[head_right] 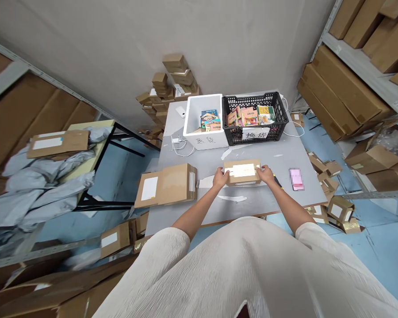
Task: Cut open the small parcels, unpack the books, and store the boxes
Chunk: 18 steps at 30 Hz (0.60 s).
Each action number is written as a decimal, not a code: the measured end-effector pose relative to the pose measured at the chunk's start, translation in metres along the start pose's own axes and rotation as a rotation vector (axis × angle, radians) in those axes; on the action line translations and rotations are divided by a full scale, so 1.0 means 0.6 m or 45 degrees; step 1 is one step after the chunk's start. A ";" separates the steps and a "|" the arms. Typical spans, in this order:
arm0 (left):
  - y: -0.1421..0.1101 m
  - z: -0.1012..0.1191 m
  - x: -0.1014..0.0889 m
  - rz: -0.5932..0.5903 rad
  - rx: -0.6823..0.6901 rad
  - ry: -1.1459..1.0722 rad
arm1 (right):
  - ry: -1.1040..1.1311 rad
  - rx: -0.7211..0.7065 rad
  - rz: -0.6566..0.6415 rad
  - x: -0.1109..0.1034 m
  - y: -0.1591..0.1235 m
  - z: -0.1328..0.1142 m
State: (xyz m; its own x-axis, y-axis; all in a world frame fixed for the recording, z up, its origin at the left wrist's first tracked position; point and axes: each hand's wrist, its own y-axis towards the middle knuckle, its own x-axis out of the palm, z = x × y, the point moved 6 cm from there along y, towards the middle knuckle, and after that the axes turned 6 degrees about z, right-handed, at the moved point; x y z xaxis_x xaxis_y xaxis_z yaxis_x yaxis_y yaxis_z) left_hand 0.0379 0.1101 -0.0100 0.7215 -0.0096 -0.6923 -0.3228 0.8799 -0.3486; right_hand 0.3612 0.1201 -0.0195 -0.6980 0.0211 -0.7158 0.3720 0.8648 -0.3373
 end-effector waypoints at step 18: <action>-0.036 0.132 0.009 0.171 0.517 -0.230 | 0.254 -0.684 0.038 -0.044 -0.061 -0.134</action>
State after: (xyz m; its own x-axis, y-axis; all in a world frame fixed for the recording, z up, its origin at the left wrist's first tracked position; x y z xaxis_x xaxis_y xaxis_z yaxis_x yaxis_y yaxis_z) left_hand 0.0971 0.1289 0.0437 0.7967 0.1681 -0.5806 -0.1804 0.9829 0.0371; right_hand 0.3169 0.1283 0.0609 -0.8134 0.0985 -0.5733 0.0667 0.9948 0.0764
